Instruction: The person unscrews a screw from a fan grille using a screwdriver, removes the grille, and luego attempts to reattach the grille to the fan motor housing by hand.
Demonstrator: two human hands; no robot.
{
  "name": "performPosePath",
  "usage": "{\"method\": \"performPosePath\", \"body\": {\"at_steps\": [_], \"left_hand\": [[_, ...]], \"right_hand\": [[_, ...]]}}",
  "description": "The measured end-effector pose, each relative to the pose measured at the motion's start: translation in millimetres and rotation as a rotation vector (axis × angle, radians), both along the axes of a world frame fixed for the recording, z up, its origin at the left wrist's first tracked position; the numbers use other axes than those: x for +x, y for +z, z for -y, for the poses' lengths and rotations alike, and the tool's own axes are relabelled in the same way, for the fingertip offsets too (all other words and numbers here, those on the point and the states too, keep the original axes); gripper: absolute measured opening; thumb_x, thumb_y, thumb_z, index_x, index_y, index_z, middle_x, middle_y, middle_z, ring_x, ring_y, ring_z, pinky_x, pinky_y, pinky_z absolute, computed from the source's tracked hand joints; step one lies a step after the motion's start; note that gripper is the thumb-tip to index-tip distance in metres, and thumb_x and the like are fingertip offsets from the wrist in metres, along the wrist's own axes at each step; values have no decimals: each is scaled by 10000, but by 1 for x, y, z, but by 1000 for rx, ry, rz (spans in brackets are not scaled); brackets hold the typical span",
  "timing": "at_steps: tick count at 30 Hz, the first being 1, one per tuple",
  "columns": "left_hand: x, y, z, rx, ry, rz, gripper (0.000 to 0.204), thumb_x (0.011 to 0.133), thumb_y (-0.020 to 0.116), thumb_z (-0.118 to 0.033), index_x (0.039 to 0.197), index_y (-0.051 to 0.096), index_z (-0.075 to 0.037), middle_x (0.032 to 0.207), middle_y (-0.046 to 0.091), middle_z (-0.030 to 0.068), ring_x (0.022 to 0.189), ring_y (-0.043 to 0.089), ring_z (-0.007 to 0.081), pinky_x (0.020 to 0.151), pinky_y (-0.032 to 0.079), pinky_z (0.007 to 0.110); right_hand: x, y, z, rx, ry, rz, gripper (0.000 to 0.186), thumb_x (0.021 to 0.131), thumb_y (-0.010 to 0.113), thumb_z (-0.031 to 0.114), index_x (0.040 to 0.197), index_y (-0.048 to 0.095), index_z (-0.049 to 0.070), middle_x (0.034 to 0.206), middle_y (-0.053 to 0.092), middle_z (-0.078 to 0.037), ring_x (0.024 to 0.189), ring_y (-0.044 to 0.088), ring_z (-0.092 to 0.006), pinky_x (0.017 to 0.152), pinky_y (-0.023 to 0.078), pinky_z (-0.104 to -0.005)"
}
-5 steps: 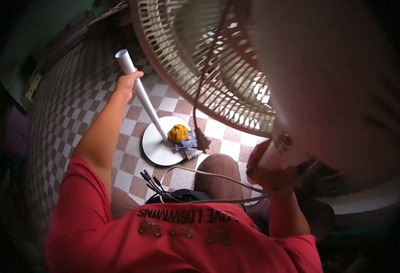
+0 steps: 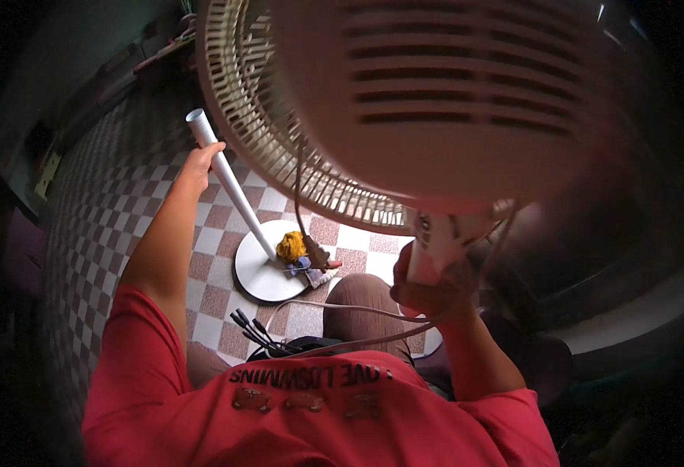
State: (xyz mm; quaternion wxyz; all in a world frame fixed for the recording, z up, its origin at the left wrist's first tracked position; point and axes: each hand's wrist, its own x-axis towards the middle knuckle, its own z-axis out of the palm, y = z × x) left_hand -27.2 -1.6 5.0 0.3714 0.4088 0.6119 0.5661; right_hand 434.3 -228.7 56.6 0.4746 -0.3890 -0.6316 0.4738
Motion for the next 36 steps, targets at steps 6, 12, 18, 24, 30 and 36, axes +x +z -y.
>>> {"method": "performPosePath", "body": {"at_steps": [6, 12, 18, 24, 30, 36], "left_hand": [[-22, -13, -6, -50, -155, 103, 567, 772, 686, -303, 1243, 485, -61, 1180, 543, 118, 1134, 477, 235, 997, 306, 361], [-2, -27, 28, 252, -378, 458, 644, 805, 685, -270, 1333, 388, -51, 1283, 483, 108, 1209, 443, 223, 1017, 328, 362], [26, -39, 147, 358, -304, 391, 661, 810, 686, -263, 1347, 365, -49, 1295, 473, 104, 1220, 436, 222, 1020, 334, 362], [39, -56, 250, 430, -197, 294, 678, 816, 686, -256, 1361, 342, -47, 1308, 463, 100, 1231, 428, 220, 1023, 339, 362], [41, -94, 352, 390, -57, 207, 695, 821, 687, -248, 1375, 319, -45, 1320, 453, 96, 1242, 421, 219, 1027, 344, 363], [51, -83, 430, 219, 41, 237, 724, 774, 743, -139, 1358, 327, -40, 1336, 442, 82, 1208, 462, 200, 985, 406, 340]], "right_hand": [[-18, 11, 16, -228, 145, -219, 250, 558, 740, 80, 752, 588, 39, 698, 579, -35, 611, 542, -154, 559, 410, -284], [-19, 22, 35, -349, 149, 54, 199, 512, 693, 86, 665, 584, 22, 641, 569, -23, 619, 532, -130, 566, 401, -275], [-35, 19, 52, -412, 267, 49, 227, 491, 689, 64, 680, 575, 8, 650, 566, -34, 608, 529, -134, 558, 409, -275], [-46, 21, 70, -477, 408, 131, 242, 486, 645, -42, 712, 568, -3, 638, 575, -80, 570, 569, -186, 511, 448, -294], [-58, 18, 71, -612, 507, 177, 260, 573, 676, 147, 771, 574, 13, 650, 573, -76, 544, 570, -162, 471, 449, -283], [-92, 56, 82, -798, 721, 88, 247, 637, 621, 130, 832, 543, -1, 651, 529, -76, 516, 498, -142, 453, 407, -273]]}}
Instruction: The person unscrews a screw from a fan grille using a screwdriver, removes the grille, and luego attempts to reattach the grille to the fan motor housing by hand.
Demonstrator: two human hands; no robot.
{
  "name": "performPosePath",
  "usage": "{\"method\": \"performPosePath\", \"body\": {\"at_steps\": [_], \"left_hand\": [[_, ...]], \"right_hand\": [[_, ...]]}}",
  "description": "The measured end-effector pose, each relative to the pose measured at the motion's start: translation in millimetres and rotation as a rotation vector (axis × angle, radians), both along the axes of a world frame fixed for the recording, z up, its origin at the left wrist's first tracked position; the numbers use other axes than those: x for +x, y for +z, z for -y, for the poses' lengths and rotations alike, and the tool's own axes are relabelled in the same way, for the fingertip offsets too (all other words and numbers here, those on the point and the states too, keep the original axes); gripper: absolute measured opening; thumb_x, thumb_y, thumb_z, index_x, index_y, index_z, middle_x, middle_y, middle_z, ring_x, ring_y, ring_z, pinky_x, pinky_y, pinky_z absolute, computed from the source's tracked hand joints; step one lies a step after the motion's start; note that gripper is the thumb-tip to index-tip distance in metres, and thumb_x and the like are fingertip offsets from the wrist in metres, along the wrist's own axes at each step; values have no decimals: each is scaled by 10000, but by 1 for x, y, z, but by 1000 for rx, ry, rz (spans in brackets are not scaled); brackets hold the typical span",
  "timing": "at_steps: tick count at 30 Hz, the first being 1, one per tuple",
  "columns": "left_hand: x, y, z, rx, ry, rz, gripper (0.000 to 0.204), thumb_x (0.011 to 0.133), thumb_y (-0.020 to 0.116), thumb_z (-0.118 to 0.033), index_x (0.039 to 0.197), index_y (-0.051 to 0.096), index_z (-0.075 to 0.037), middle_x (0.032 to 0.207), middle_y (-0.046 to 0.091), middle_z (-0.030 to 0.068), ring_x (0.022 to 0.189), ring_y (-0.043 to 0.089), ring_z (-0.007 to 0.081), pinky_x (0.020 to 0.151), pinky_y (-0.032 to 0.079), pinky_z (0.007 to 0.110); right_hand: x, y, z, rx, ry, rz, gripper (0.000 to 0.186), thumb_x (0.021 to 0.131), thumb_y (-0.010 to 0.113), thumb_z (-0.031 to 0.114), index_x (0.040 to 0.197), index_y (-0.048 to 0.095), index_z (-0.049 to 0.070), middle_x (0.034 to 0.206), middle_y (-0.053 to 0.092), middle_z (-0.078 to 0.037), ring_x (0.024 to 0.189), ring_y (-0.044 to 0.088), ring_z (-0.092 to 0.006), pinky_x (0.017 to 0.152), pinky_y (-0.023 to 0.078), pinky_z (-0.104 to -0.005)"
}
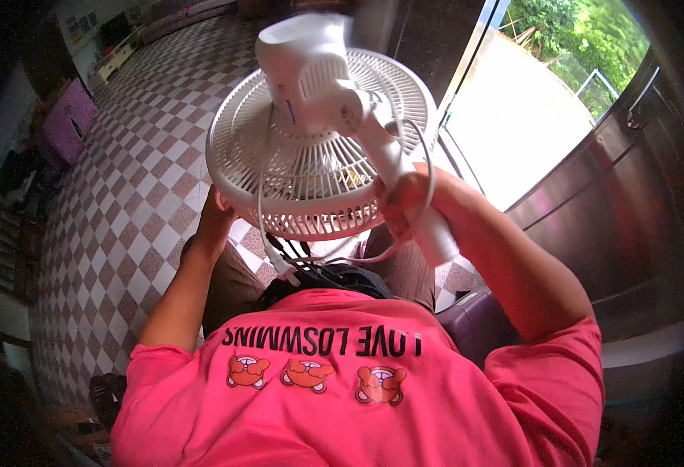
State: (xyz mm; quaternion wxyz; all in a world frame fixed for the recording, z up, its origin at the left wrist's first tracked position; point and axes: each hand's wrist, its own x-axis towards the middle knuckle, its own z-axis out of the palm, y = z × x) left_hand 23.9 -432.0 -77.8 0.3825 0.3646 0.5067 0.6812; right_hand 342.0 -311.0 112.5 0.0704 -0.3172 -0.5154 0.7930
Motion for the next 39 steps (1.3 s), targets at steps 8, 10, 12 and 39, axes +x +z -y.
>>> {"method": "performPosePath", "body": {"at_steps": [8, 10, 12, 39], "left_hand": [[3, -37, 28, -34, 18, 16, 678, 761, 769, -154, 1311, 394, -28, 1256, 530, 56, 1135, 517, 173, 956, 431, 339], [-25, -79, 35, -35, 27, -24, 767, 754, 778, -186, 1358, 335, -21, 1275, 500, 97, 1114, 524, 198, 950, 431, 346], [-10, -64, 31, -48, 182, -367, 858, 741, 781, -203, 1398, 258, -26, 1282, 455, 144, 1120, 502, 245, 953, 426, 365], [56, 25, 76, -46, 121, -1387, 1086, 586, 856, -325, 1394, 217, 21, 1361, 378, 244, 1249, 390, 406, 1038, 342, 448]], "right_hand": [[-31, -16, -14, -340, 39, -88, 242, 768, 551, 196, 915, 498, 12, 687, 465, -15, 564, 432, -99, 461, 353, -232], [-46, -14, -4, -274, -70, -96, 240, 793, 574, 206, 917, 486, 20, 717, 494, -23, 581, 479, -104, 469, 395, -227], [-47, -9, -17, -482, -64, -66, 247, 835, 594, 197, 979, 475, 36, 783, 554, -65, 615, 570, -144, 510, 488, -273], [-88, -34, -5, -632, -84, -132, 351, 839, 586, 371, 757, 563, 30, 698, 604, -120, 502, 572, -145, 382, 387, -229]]}}
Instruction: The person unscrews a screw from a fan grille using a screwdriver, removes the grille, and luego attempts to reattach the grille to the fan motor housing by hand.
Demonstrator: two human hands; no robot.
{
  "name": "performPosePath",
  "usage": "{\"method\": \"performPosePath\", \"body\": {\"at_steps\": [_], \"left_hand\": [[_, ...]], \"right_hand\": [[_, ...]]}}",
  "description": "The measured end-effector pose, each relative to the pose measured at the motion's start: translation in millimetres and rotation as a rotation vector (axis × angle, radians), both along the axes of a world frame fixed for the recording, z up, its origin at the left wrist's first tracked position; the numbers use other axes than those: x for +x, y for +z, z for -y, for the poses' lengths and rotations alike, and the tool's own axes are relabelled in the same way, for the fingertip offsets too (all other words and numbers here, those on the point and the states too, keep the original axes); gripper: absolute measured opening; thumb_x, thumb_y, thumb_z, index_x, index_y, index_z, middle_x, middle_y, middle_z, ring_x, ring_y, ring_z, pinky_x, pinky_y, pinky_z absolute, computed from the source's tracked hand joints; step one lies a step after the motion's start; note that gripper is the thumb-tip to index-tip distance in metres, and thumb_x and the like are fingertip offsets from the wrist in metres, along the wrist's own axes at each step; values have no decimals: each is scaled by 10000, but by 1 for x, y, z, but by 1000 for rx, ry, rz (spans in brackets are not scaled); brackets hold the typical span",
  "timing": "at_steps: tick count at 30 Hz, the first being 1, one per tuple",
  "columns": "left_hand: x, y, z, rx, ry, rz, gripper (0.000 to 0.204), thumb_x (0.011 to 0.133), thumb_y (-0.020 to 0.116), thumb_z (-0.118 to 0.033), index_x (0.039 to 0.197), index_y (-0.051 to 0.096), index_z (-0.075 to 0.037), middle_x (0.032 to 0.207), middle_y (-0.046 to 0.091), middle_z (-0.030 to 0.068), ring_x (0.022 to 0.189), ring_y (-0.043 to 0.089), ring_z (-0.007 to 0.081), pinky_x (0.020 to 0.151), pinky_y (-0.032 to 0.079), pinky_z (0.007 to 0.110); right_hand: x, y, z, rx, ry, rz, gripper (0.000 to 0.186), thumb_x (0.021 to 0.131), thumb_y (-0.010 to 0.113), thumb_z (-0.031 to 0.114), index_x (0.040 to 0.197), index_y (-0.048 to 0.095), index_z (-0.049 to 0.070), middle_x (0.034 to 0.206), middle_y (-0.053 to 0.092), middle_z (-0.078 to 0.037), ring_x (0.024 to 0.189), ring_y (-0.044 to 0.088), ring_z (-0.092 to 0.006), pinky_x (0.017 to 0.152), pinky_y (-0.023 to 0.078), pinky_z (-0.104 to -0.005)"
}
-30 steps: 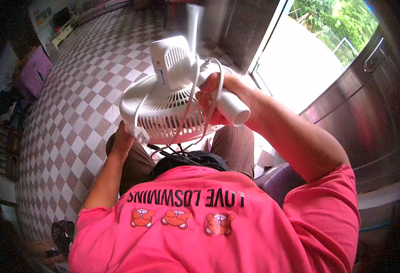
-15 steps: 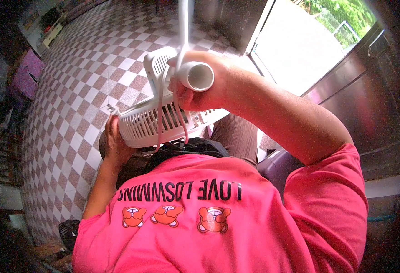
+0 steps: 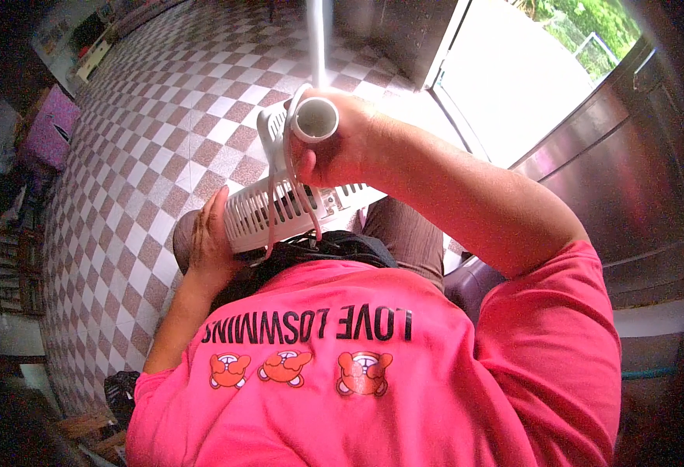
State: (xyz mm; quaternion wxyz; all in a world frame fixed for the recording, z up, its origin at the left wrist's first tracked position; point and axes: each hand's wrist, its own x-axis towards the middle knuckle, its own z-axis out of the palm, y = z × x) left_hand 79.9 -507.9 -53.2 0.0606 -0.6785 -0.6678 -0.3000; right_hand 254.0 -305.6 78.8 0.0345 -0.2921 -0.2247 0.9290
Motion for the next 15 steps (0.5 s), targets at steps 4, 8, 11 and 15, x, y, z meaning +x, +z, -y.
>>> {"method": "performPosePath", "body": {"at_steps": [4, 8, 11, 15], "left_hand": [[-1, -5, -7, -36, 26, 13, 1094, 589, 856, -312, 1400, 205, 27, 1361, 376, 249, 1250, 387, 412, 1042, 339, 448], [-7, -4, -11, -90, 35, 88, 1077, 583, 842, -216, 1426, 200, -22, 1371, 363, 229, 1251, 383, 400, 1042, 330, 449], [-12, -15, -18, -140, -14, 181, 1072, 587, 823, -153, 1453, 194, -93, 1397, 334, 197, 1268, 358, 389, 1051, 311, 456], [-16, -25, -21, -319, 31, 150, 986, 640, 802, -179, 1453, 245, -154, 1438, 274, 152, 1317, 299, 364, 1079, 291, 431]], "right_hand": [[-5, -9, -10, -25, -19, 76, 346, 841, 582, 376, 747, 560, 43, 674, 586, -100, 486, 564, -140, 368, 387, -229], [-14, -16, -16, -101, 62, -13, 334, 844, 582, 382, 737, 559, 66, 637, 542, -69, 483, 556, -135, 366, 396, -231], [-16, -33, -22, -96, 86, -58, 329, 847, 575, 376, 714, 552, 75, 621, 525, -56, 493, 551, -131, 384, 409, -229], [-30, -53, -25, -129, 19, 81, 259, 839, 506, 276, 730, 587, 55, 589, 545, -41, 455, 514, -137, 305, 373, -224]]}}
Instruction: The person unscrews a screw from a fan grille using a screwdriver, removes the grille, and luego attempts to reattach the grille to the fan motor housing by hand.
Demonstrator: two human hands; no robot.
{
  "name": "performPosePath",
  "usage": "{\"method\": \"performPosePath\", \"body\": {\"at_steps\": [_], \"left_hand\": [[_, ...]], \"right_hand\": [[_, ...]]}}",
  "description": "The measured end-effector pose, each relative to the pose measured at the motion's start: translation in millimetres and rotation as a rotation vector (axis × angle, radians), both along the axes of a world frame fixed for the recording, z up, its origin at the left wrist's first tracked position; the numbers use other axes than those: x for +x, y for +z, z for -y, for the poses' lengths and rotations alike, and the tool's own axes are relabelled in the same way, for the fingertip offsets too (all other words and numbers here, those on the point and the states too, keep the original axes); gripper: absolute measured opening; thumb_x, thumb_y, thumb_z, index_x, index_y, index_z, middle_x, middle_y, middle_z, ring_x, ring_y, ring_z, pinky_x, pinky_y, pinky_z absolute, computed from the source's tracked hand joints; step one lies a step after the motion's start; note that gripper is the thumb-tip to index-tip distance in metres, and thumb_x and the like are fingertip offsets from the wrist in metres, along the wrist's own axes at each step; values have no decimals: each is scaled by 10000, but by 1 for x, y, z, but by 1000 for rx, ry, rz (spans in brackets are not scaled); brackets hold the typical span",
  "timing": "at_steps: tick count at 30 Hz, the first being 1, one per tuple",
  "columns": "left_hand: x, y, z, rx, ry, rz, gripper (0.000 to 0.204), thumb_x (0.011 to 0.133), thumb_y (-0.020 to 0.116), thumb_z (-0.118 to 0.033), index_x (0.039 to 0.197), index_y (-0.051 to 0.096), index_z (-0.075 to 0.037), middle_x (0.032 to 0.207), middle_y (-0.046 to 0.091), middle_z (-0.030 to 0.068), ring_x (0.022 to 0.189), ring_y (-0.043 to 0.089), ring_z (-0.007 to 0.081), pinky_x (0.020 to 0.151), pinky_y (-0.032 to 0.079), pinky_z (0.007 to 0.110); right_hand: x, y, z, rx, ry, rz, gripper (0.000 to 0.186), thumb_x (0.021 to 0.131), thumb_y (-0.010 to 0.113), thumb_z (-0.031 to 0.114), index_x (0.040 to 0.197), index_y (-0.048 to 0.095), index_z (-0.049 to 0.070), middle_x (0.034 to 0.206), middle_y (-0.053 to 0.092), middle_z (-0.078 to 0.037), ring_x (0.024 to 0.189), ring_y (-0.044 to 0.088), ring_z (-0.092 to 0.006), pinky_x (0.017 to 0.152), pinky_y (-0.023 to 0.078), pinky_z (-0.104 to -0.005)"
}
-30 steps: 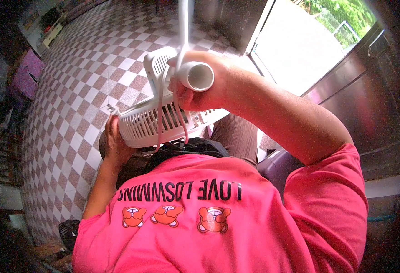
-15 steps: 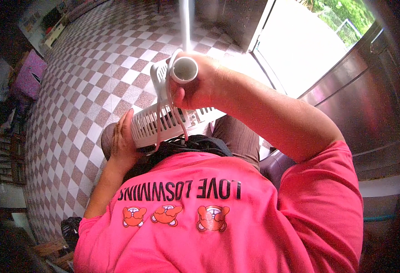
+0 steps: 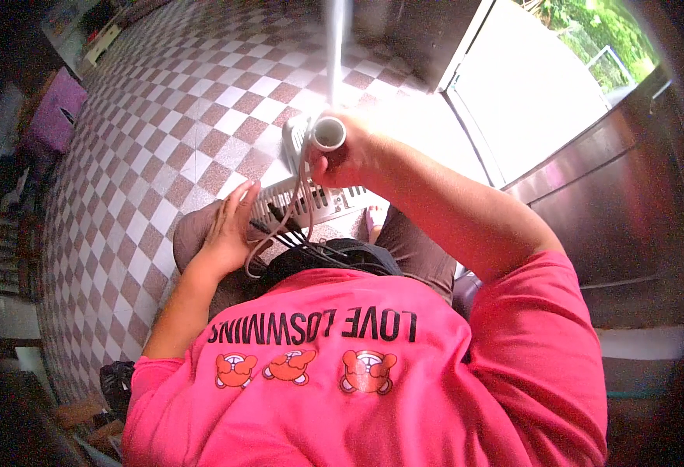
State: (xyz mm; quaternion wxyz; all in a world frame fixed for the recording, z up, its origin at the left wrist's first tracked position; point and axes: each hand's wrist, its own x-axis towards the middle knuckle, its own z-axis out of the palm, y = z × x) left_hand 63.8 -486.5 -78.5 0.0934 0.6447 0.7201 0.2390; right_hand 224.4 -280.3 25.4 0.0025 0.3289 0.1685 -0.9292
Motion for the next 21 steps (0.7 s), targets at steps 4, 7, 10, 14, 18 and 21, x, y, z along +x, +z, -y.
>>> {"method": "performPosePath", "body": {"at_steps": [4, 7, 10, 14, 18, 21], "left_hand": [[-11, -20, -16, -54, -84, 258, 842, 634, 722, -21, 1393, 363, -85, 1386, 362, 170, 1306, 349, 333, 1084, 300, 379], [-22, -33, -33, -20, -195, 413, 585, 657, 545, 34, 1239, 526, -16, 1234, 508, 180, 1202, 463, 314, 1044, 340, 342], [-25, -36, -64, -111, -264, 618, 376, 764, 557, -26, 1138, 581, 12, 1142, 563, 169, 1103, 527, 276, 970, 392, 324], [-7, -19, -101, -427, -71, 787, 568, 919, 491, -532, 935, 601, 25, 810, 597, 27, 768, 541, 126, 713, 436, 275], [6, -7, -126, -592, -216, 1166, 626, 866, 516, -606, 1039, 593, -9, 777, 614, 65, 735, 581, 126, 674, 468, 266], [9, -20, -130, -774, -139, 1644, 524, 901, 579, -429, 1170, 501, 14, 807, 642, 126, 777, 649, 190, 721, 529, 300]], "right_hand": [[-6, -45, -27, -18, -54, 80, 255, 835, 505, 254, 660, 522, 70, 561, 513, -34, 433, 490, -134, 303, 358, -231], [-11, -70, -36, 3, -55, 94, 243, 834, 501, 252, 665, 525, 78, 555, 513, -36, 434, 489, -132, 307, 346, -230], [-13, -89, -47, -14, -51, 127, 234, 843, 491, 252, 680, 530, 89, 556, 519, -35, 435, 491, -130, 313, 345, -235], [-14, -109, -53, -105, -99, 113, 257, 867, 490, 299, 735, 572, 95, 569, 543, -29, 428, 493, -127, 306, 336, -228], [-17, -116, -57, -133, -69, 107, 262, 867, 493, 322, 769, 595, 100, 571, 548, -27, 425, 483, -124, 305, 315, -214], [-17, -131, -62, -87, -66, 108, 254, 857, 490, 314, 787, 602, 98, 579, 547, -31, 425, 470, -124, 307, 297, -209]]}}
